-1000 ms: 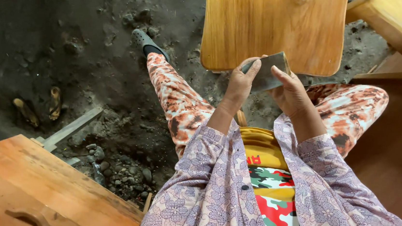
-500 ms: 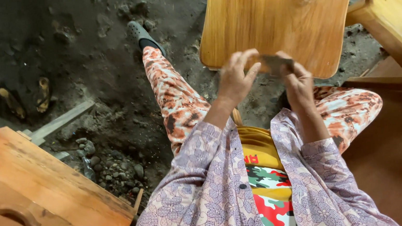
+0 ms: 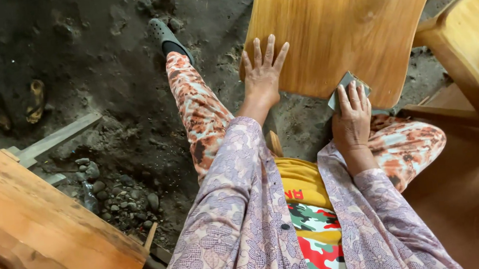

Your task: The person sits on the ground and sands the seat of a wooden chair using a sanding block. They then lift the chair and sand the backrest and legs.

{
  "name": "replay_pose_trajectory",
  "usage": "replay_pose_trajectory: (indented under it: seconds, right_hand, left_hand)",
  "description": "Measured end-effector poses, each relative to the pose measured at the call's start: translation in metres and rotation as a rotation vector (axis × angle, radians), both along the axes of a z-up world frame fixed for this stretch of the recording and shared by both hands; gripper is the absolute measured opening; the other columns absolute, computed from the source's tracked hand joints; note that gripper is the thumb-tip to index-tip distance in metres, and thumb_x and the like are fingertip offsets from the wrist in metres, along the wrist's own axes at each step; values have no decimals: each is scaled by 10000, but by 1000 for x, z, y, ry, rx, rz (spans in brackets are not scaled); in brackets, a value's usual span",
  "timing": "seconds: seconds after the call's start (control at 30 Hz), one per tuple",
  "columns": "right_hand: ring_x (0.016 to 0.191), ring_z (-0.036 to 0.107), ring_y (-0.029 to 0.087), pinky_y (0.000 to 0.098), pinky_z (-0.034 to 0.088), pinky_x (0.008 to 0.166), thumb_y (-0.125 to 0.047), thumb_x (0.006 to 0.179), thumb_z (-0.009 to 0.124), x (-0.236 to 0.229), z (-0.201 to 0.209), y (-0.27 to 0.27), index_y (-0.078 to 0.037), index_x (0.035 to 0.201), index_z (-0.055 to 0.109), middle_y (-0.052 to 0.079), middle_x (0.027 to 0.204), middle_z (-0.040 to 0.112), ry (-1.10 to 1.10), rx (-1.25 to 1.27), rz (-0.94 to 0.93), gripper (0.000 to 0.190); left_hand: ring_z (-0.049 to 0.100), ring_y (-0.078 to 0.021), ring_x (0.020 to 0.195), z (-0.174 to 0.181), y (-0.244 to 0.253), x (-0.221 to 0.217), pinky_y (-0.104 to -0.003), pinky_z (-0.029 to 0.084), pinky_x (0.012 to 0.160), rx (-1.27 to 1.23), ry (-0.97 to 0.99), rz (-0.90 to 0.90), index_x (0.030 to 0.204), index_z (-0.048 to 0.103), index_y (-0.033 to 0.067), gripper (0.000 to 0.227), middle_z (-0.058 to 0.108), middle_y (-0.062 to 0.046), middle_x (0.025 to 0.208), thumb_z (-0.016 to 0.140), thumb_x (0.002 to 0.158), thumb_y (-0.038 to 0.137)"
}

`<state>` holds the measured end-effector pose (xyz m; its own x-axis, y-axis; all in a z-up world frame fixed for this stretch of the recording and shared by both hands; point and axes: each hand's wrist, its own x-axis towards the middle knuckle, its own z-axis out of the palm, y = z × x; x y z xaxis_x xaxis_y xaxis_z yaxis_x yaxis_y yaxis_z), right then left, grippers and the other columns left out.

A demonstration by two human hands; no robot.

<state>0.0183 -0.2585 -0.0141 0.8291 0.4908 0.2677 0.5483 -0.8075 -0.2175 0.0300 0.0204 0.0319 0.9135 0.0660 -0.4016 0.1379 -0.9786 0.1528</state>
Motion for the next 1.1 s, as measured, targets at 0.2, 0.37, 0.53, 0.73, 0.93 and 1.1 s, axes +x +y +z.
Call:
replay_pose_trajectory:
  seconds: [0.2, 0.37, 0.53, 0.73, 0.93, 1.1]
  right_hand:
    - [1341, 449, 500, 572, 407, 1037, -111, 753, 789, 49, -5, 11, -20, 1489, 547, 255, 1482, 481, -19, -72, 44, 780]
    - [1270, 506, 382, 459, 485, 890, -218, 947, 755, 93, -17, 20, -97, 1349, 692, 137, 1328, 534, -113, -29, 17, 425]
    - [1340, 441, 496, 549, 442, 1024, -123, 1000, 716, 65, -10, 23, -76, 1404, 696, 206, 1438, 538, -26, 49, -64, 407]
    - [1386, 452, 480, 538, 381, 1102, -102, 974, 678, -10, 5, 6, -66, 1418, 650, 225, 1488, 552, 76, 53, -47, 447]
    - [1333, 500, 488, 546, 427, 1038, -87, 1036, 594, 54, 8, 16, -55, 1432, 641, 230, 1479, 565, 16, 6, -7, 400]
    - [1263, 563, 423, 488, 485, 997, -161, 1013, 686, 152, -30, 19, -69, 1334, 748, 197, 1373, 659, -48, 44, 4, 340]
  left_hand:
    - [-57, -480, 1559, -54, -11, 13, -820, 94, 1138, 85, 4, 26, 1666, -24, 324, 1188, -85, -132, 1731, 745, 808, 36]
    - [-75, -481, 1557, -47, -11, 12, -849, 119, 1107, 81, 21, 31, 1662, -45, 327, 1199, -110, -130, 1726, 737, 816, -5]
    - [-105, -477, 1553, -46, -11, 17, -866, 81, 1096, 72, 37, 30, 1657, -56, 345, 1165, -139, -118, 1721, 692, 845, -30]
    - [-120, -474, 1550, -41, -11, 13, -862, 76, 1101, 45, 60, 49, 1658, -56, 332, 1168, -151, -128, 1715, 697, 849, -44]
    - [-167, -495, 1537, -55, -11, 12, -858, 63, 1109, 36, 55, 35, 1654, -106, 316, 1235, -213, -154, 1695, 723, 812, -42]
    - [-159, -489, 1539, -54, -10, 15, -843, 67, 1130, 33, 55, 34, 1657, -85, 322, 1216, -199, -146, 1699, 725, 823, -37]
